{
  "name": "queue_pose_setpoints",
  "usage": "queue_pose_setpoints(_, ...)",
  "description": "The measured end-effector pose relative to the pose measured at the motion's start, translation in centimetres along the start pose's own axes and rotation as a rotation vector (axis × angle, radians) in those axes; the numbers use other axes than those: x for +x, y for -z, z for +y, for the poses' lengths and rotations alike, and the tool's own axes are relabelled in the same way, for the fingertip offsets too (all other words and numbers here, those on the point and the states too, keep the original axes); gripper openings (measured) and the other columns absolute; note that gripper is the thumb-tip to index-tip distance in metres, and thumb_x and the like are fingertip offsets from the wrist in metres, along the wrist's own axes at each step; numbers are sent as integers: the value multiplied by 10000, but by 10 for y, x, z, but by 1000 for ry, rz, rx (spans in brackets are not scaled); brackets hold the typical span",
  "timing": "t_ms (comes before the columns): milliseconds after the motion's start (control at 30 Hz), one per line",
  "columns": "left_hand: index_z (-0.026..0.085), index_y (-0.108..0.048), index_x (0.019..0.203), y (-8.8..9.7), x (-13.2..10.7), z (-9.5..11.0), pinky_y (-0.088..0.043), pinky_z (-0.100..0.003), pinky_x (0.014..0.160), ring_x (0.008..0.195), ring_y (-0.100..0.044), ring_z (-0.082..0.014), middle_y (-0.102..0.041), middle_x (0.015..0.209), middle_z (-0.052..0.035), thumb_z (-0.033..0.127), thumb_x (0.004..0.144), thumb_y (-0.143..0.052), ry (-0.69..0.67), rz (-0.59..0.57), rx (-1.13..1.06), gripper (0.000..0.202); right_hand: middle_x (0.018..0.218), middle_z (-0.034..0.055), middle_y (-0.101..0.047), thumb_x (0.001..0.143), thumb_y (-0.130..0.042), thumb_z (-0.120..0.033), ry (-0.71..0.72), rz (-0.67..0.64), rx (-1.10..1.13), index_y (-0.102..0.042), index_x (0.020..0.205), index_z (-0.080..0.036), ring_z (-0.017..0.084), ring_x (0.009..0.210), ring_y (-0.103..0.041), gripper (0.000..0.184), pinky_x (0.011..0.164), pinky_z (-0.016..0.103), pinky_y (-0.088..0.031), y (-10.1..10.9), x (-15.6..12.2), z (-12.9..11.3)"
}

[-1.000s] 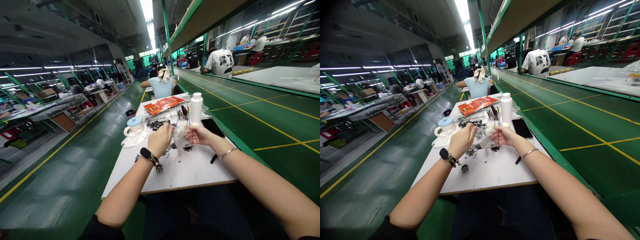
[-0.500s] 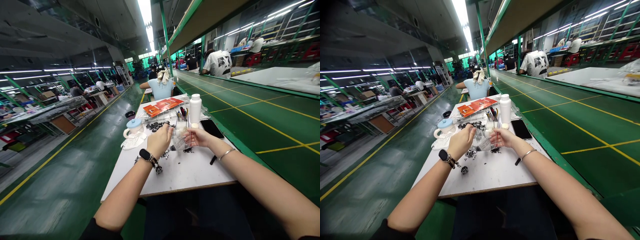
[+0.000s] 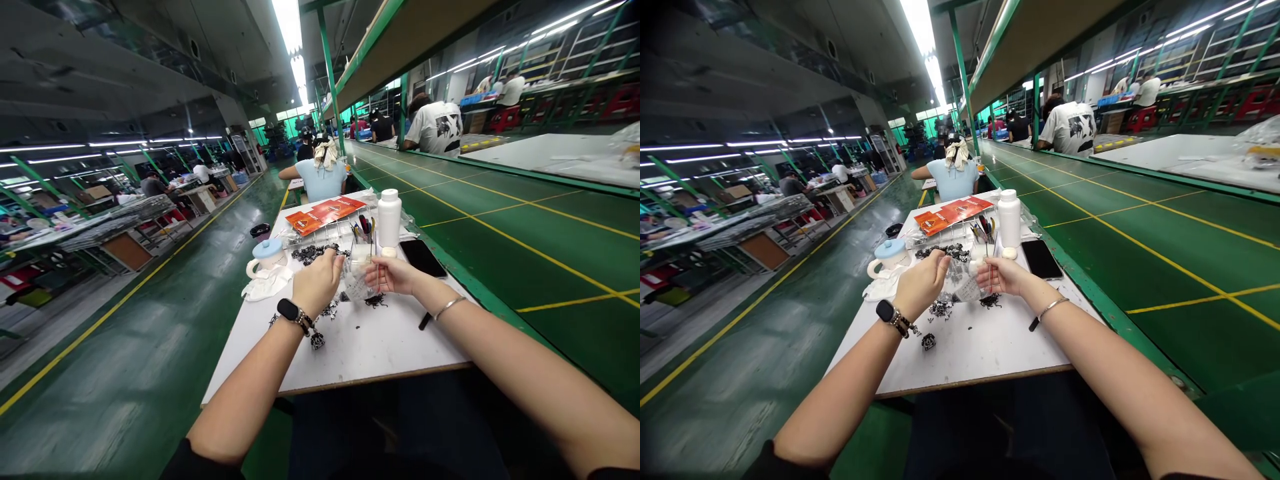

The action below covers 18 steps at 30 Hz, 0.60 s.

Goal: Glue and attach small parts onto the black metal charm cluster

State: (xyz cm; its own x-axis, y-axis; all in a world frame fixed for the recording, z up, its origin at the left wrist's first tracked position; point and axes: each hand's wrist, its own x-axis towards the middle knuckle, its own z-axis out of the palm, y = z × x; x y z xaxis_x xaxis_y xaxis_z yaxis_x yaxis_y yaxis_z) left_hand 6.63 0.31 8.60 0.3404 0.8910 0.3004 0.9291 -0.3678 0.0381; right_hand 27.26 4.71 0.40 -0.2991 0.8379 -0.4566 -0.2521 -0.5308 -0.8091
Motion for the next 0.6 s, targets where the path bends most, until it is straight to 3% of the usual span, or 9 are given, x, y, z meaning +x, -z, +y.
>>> queue_pose_setpoints(600,237,-468,1019,-3,-2,-4,-348,-276,531,759,-660,-221,-688,897,-32,461,975,-139,7,-10,1,401,1072,75,-580,925,-533,-362,101,18,-9,-549,1126,-138,169,888,-595,302,757,348,-532,-8,-4,12)
